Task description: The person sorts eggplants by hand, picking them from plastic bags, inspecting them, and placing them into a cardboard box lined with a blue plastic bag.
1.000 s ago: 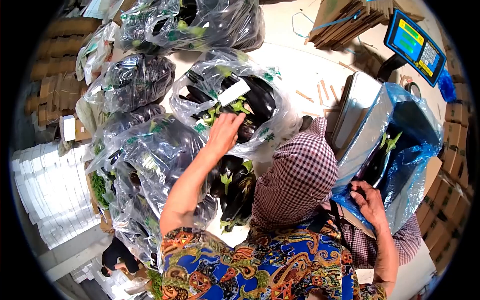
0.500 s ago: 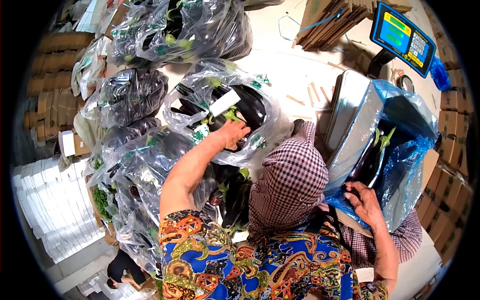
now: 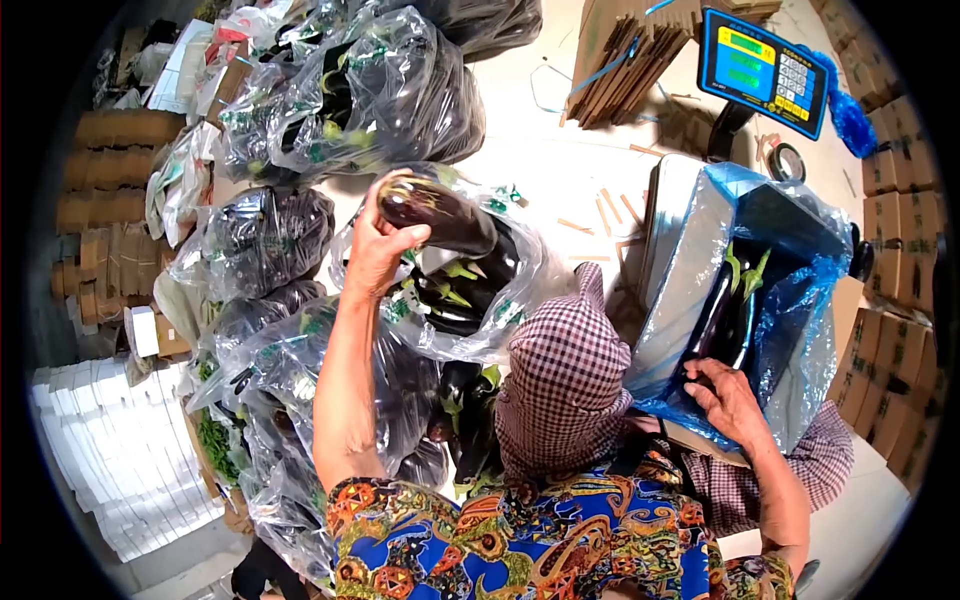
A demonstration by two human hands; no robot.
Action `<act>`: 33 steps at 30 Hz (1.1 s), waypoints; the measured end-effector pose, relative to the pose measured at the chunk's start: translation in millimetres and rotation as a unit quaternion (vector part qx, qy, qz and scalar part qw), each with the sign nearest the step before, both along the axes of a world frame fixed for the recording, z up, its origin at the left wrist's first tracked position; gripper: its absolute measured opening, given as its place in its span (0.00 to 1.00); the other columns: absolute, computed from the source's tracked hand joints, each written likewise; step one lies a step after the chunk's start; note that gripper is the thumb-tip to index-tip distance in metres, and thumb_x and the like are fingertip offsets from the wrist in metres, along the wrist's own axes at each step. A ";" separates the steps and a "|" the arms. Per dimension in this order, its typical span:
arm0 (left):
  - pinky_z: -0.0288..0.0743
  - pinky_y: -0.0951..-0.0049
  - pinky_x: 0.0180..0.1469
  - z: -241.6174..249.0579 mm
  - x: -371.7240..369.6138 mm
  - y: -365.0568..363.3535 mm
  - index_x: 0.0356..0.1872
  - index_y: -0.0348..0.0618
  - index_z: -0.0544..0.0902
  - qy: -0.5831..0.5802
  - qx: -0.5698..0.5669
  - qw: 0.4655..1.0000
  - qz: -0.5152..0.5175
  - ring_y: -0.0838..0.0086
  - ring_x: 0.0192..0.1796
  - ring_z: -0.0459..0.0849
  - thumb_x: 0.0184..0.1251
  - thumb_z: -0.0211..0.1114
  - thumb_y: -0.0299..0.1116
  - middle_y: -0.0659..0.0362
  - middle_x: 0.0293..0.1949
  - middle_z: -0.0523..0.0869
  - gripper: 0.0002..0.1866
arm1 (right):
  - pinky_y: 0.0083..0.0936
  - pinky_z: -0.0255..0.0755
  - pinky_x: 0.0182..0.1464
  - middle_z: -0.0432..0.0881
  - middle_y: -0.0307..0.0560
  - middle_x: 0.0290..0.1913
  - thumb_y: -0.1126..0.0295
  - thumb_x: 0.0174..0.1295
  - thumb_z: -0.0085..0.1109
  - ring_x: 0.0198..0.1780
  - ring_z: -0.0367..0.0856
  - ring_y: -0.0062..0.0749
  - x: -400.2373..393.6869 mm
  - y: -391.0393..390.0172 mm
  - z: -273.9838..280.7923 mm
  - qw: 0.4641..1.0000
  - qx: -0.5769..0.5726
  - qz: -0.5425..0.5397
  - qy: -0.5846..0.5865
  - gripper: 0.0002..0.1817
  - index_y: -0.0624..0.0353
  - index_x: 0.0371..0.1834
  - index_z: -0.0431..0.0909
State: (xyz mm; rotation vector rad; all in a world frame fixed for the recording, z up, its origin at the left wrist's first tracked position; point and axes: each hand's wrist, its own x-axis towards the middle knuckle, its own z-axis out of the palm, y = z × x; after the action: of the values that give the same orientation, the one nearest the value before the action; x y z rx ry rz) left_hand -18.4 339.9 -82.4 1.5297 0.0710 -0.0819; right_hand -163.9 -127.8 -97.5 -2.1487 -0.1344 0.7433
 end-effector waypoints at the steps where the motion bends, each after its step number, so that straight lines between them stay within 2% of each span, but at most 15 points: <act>1: 0.75 0.69 0.62 14.9 3.5 -7.3 0.68 0.37 0.66 -0.019 -0.035 0.999 -0.015 0.70 0.55 0.82 0.47 0.75 0.23 0.54 0.56 0.80 0.43 | 0.37 0.74 0.55 0.83 0.61 0.48 0.71 0.63 0.61 0.51 0.82 0.55 0.3 -1.4 -0.5 1.000 0.005 -0.007 -0.010 0.17 0.67 0.53 0.78; 7: 0.69 0.54 0.70 73.1 15.9 -75.2 0.69 0.38 0.65 -0.068 -0.171 0.978 -0.100 0.55 0.66 0.76 0.37 0.81 0.34 0.46 0.65 0.76 0.51 | 0.37 0.76 0.48 0.83 0.60 0.44 0.71 0.63 0.60 0.45 0.82 0.53 5.9 -8.7 12.9 0.994 0.040 -0.037 -0.094 0.16 0.68 0.51 0.77; 10: 0.67 0.45 0.71 83.5 18.8 -109.8 0.70 0.41 0.65 -0.073 -0.211 0.960 -0.170 0.45 0.69 0.72 0.36 0.81 0.36 0.45 0.64 0.75 0.52 | 0.30 0.76 0.44 0.81 0.53 0.44 0.73 0.62 0.63 0.41 0.82 0.41 11.2 -10.7 34.4 0.987 0.071 -0.079 -0.118 0.16 0.65 0.52 0.77; 11: 0.67 0.44 0.71 88.5 15.9 -125.6 0.70 0.41 0.65 -0.065 -0.241 0.951 -0.183 0.44 0.69 0.71 0.36 0.82 0.36 0.45 0.65 0.75 0.53 | 0.28 0.76 0.43 0.80 0.51 0.47 0.74 0.61 0.64 0.42 0.80 0.37 12.5 -9.5 39.4 0.977 0.097 -0.091 -0.167 0.18 0.63 0.54 0.77; 13: 0.66 0.41 0.71 93.2 10.7 -148.0 0.70 0.41 0.65 -0.051 -0.273 0.937 -0.211 0.41 0.70 0.69 0.35 0.83 0.36 0.44 0.66 0.73 0.54 | 0.32 0.77 0.50 0.77 0.53 0.57 0.69 0.55 0.71 0.55 0.79 0.42 17.2 -13.7 52.4 0.961 0.084 -0.087 -0.250 0.29 0.59 0.61 0.73; 16: 0.68 0.46 0.70 94.4 2.9 -172.7 0.69 0.40 0.66 0.011 -0.269 0.941 -0.204 0.50 0.66 0.75 0.36 0.84 0.37 0.45 0.65 0.75 0.53 | 0.39 0.74 0.61 0.70 0.57 0.68 0.65 0.41 0.82 0.68 0.70 0.51 23.1 -6.1 74.5 0.932 0.100 -0.121 -0.326 0.49 0.57 0.70 0.65; 17: 0.71 0.49 0.69 96.3 -2.9 -184.4 0.68 0.39 0.67 0.036 -0.271 0.943 -0.191 0.55 0.64 0.78 0.37 0.84 0.38 0.47 0.64 0.77 0.52 | 0.42 0.68 0.68 0.68 0.58 0.69 0.65 0.36 0.84 0.70 0.68 0.53 26.3 -4.8 76.7 0.921 0.092 -0.093 -0.366 0.55 0.60 0.72 0.62; 18: 0.76 0.60 0.64 100.8 -9.6 -198.8 0.61 0.35 0.71 0.045 -0.281 0.939 -0.191 0.62 0.57 0.83 0.46 0.79 0.37 0.52 0.53 0.83 0.40 | 0.43 0.62 0.72 0.68 0.59 0.69 0.65 0.35 0.84 0.70 0.68 0.54 28.3 1.6 83.2 0.910 0.115 -0.097 -0.387 0.57 0.62 0.72 0.61; 20: 0.77 0.62 0.62 100.0 -18.5 -220.9 0.60 0.35 0.73 0.094 -0.253 0.949 -0.164 0.66 0.55 0.84 0.53 0.78 0.42 0.54 0.52 0.84 0.36 | 0.38 0.66 0.67 0.69 0.57 0.69 0.64 0.40 0.82 0.70 0.69 0.47 35.5 10.6 79.9 0.888 0.141 -0.084 -0.429 0.56 0.57 0.75 0.59; 23: 0.80 0.63 0.59 98.4 -21.1 -238.5 0.62 0.38 0.72 0.095 -0.217 0.955 -0.177 0.68 0.56 0.83 0.70 0.64 0.53 0.53 0.55 0.82 0.31 | 0.37 0.64 0.68 0.72 0.53 0.65 0.60 0.44 0.80 0.67 0.71 0.44 35.9 11.3 83.5 0.923 0.260 -0.170 -0.229 0.54 0.60 0.74 0.59; 24: 0.80 0.62 0.58 93.1 -19.1 -240.0 0.63 0.39 0.71 0.101 -0.233 0.951 -0.178 0.68 0.57 0.82 0.74 0.58 0.54 0.53 0.56 0.81 0.30 | 0.34 0.70 0.62 0.74 0.53 0.62 0.55 0.47 0.76 0.61 0.75 0.37 37.8 6.0 79.7 0.918 0.285 -0.180 -0.210 0.51 0.62 0.73 0.59; 28: 0.75 0.54 0.64 84.2 -25.7 -246.6 0.66 0.41 0.70 0.105 -0.280 0.933 -0.202 0.64 0.61 0.79 0.80 0.45 0.55 0.51 0.59 0.79 0.29 | 0.26 0.80 0.40 0.78 0.58 0.56 0.49 0.52 0.68 0.47 0.84 0.34 27.0 -2.0 74.1 0.822 0.517 -0.232 0.060 0.47 0.62 0.73 0.60; 29: 0.72 0.53 0.66 82.8 -25.9 -248.7 0.67 0.42 0.68 0.098 -0.280 0.930 -0.219 0.64 0.63 0.77 0.81 0.43 0.54 0.51 0.59 0.78 0.29 | 0.25 0.80 0.35 0.79 0.60 0.55 0.48 0.54 0.66 0.45 0.85 0.33 24.1 -1.2 74.5 0.782 0.564 -0.242 0.109 0.47 0.62 0.73 0.61; 32: 0.73 0.55 0.65 72.4 -29.1 -248.3 0.69 0.44 0.66 0.071 -0.299 0.917 -0.253 0.65 0.63 0.76 0.81 0.44 0.54 0.52 0.61 0.78 0.29 | 0.25 0.81 0.31 0.80 0.61 0.54 0.45 0.56 0.62 0.42 0.87 0.37 23.9 -2.0 58.3 0.743 0.615 -0.220 0.148 0.46 0.62 0.73 0.60; 33: 0.73 0.57 0.65 77.2 -30.2 -250.1 0.71 0.45 0.65 0.077 -0.279 0.922 -0.257 0.66 0.64 0.76 0.77 0.51 0.55 0.53 0.62 0.77 0.31 | 0.25 0.80 0.31 0.80 0.64 0.56 0.44 0.57 0.61 0.42 0.87 0.37 22.7 -2.0 53.1 0.741 0.618 -0.218 0.145 0.46 0.62 0.73 0.60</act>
State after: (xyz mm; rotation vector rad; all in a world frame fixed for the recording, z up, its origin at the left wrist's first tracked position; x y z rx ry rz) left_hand -48.5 89.8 -5.2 0.9340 -0.2176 -0.5939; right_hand -141.1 -129.8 -44.4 -0.7103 0.0505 0.4528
